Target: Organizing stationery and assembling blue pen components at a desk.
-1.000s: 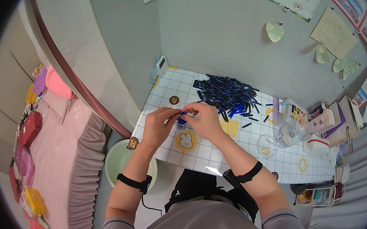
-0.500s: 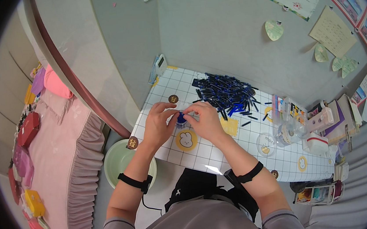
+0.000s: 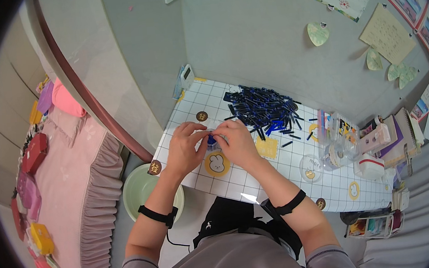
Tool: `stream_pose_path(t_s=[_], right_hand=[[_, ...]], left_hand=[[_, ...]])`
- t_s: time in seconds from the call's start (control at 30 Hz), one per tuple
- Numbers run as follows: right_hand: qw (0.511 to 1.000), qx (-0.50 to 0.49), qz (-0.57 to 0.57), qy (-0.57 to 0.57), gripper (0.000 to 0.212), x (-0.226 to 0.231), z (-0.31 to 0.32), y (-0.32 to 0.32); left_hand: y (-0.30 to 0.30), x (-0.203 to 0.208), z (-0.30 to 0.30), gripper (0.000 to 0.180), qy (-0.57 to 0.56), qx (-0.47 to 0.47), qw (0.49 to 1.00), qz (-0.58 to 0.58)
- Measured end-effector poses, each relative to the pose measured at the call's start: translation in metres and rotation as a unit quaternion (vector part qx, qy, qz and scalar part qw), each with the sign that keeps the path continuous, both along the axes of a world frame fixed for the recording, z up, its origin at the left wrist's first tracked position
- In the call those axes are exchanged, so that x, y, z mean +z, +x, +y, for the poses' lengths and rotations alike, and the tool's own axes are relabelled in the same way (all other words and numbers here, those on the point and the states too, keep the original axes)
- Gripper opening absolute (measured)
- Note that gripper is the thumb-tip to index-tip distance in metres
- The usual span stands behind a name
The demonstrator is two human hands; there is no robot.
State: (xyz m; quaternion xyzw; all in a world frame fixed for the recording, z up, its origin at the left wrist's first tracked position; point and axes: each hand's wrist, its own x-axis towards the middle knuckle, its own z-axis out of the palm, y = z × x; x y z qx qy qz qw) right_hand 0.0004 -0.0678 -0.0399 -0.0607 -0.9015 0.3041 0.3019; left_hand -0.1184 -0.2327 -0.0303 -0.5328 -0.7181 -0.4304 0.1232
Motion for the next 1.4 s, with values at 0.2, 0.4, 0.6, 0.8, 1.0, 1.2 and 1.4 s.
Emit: stream_pose_path(t_s=[0.2,0.4,0.6,0.8,1.0,1.2,1.4], right_hand=[[1.0,0.004,0.007,0.002,0.011,0.005,-0.004,0.006],[1.0,0.012,-0.01,0.02,0.013,0.005,-0.008,0.007],[1.0,-0.021,0.004,0.011,0.014,0.01,-0.004,0.019],[0.991,-0.129,0.016,0.018,0.022,0.012,0.048,0.058],[0.956,-0.257,-0.126,0.064,0.042,-0.009,0.117,0.106],[0.967,-0.163,-0.14,0.137,0.046,-0.029,0.131,0.113],[0.974,-0.165,-0.131,0.088,0.03,-0.027,0.131,0.125]], left_hand=[[-0.003,-0.006,-0.005,0.015,-0.039,0.033,0.998,0.03],[-0.001,-0.006,-0.005,0.015,-0.026,0.033,0.999,0.024],[0.012,0.008,0.007,0.013,0.002,0.023,0.999,0.028],[0.044,0.029,0.047,0.022,0.044,-0.044,0.998,0.025],[0.078,-0.008,0.099,0.037,-0.064,-0.116,0.991,-0.011],[0.099,-0.052,0.138,0.045,-0.168,-0.161,0.97,0.075],[0.106,-0.043,0.14,0.045,-0.232,-0.113,0.963,0.076]])
